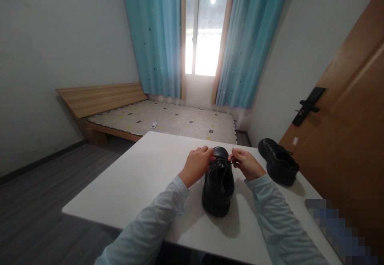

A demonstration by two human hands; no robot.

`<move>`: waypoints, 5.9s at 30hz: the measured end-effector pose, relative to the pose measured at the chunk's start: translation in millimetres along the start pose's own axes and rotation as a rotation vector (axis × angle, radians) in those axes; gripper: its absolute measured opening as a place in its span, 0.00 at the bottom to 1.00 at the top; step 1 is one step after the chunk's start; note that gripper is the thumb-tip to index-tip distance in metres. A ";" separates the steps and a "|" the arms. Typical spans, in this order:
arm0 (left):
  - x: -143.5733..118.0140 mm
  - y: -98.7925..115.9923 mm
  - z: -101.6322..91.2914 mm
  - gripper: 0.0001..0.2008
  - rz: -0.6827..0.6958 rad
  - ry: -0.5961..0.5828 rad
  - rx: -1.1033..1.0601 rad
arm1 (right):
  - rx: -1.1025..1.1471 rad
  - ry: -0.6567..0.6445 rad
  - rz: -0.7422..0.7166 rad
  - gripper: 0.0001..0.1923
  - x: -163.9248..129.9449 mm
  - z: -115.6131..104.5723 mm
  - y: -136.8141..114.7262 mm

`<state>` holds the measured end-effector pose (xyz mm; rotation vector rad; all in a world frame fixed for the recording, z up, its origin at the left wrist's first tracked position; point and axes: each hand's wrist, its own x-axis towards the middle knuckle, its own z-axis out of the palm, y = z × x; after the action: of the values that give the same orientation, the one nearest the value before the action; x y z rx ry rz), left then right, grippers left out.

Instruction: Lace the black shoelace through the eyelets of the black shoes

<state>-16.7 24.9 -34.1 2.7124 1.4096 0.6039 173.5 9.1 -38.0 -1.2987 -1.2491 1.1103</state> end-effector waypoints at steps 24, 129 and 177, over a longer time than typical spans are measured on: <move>-4.5 -30.3 9.6 0.09 0.005 -0.150 -0.079 | -0.134 -0.139 0.095 0.23 7.6 -20.8 15.2; -4.8 -10.2 0.7 0.11 0.322 0.138 -0.697 | -0.819 -0.155 -0.786 0.08 -14.3 13.8 -14.5; -5.2 -3.4 10.6 0.09 0.047 0.154 -0.941 | -0.891 -0.293 -0.623 0.09 -26.4 5.1 -21.3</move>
<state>-18.4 24.4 -46.3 1.9601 0.7586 1.1351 164.8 -17.2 -17.7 -1.2065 -2.3223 0.2689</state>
